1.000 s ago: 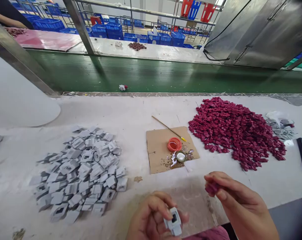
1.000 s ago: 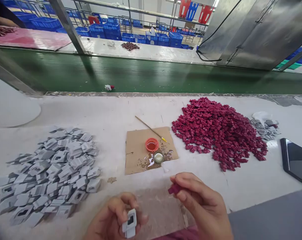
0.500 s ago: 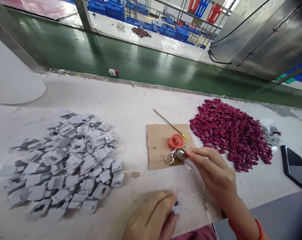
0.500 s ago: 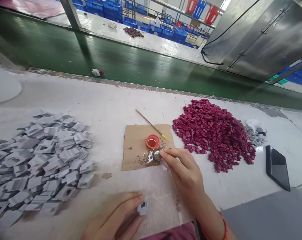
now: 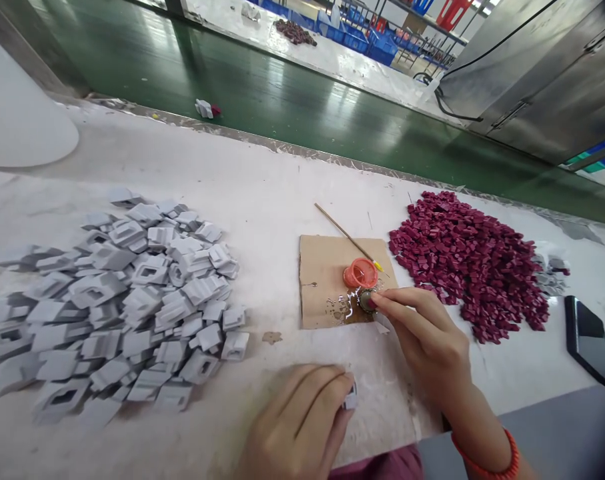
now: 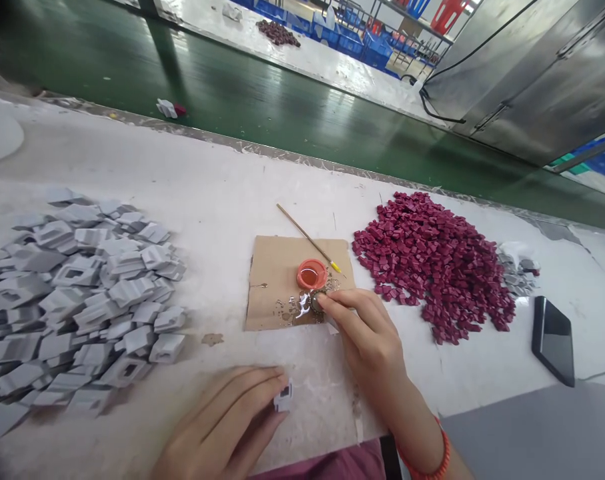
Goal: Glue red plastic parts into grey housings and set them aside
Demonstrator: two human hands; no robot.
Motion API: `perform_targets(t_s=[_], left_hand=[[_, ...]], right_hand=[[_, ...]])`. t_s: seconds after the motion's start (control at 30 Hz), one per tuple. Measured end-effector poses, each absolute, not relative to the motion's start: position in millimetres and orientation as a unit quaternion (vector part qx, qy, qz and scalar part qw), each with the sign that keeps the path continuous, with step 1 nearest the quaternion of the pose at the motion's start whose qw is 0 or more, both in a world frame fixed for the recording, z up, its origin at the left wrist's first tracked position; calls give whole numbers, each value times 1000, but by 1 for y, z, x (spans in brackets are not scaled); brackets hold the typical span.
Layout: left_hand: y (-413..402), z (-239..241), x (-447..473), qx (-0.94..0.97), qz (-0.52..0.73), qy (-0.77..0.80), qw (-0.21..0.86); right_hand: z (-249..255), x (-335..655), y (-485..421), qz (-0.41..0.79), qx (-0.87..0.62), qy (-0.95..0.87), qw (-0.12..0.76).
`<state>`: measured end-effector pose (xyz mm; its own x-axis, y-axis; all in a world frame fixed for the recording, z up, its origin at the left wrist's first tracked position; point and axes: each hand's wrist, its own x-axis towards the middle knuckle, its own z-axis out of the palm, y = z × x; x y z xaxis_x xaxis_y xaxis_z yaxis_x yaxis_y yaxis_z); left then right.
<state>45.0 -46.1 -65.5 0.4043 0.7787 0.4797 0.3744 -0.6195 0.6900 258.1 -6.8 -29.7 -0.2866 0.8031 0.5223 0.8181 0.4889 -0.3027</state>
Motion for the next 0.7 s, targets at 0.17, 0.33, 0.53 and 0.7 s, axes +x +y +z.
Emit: perform_targets(t_s=[0.17, 0.33, 0.53, 0.7], left_hand=[[-48, -64, 46, 778, 416, 376, 281], [-48, -63, 46, 761, 410, 381, 327], [-48, -60, 48, 749, 407, 399, 337], [-49, -59, 48, 745, 410, 402, 338]], right_hand=[[-24, 256, -13, -3, -514, -787, 343], [-17, 241, -44, 110, -539, -732, 402], [-25, 227, -74, 177, -491, -764, 379], [-31, 229, -78, 184, -487, -784, 339]])
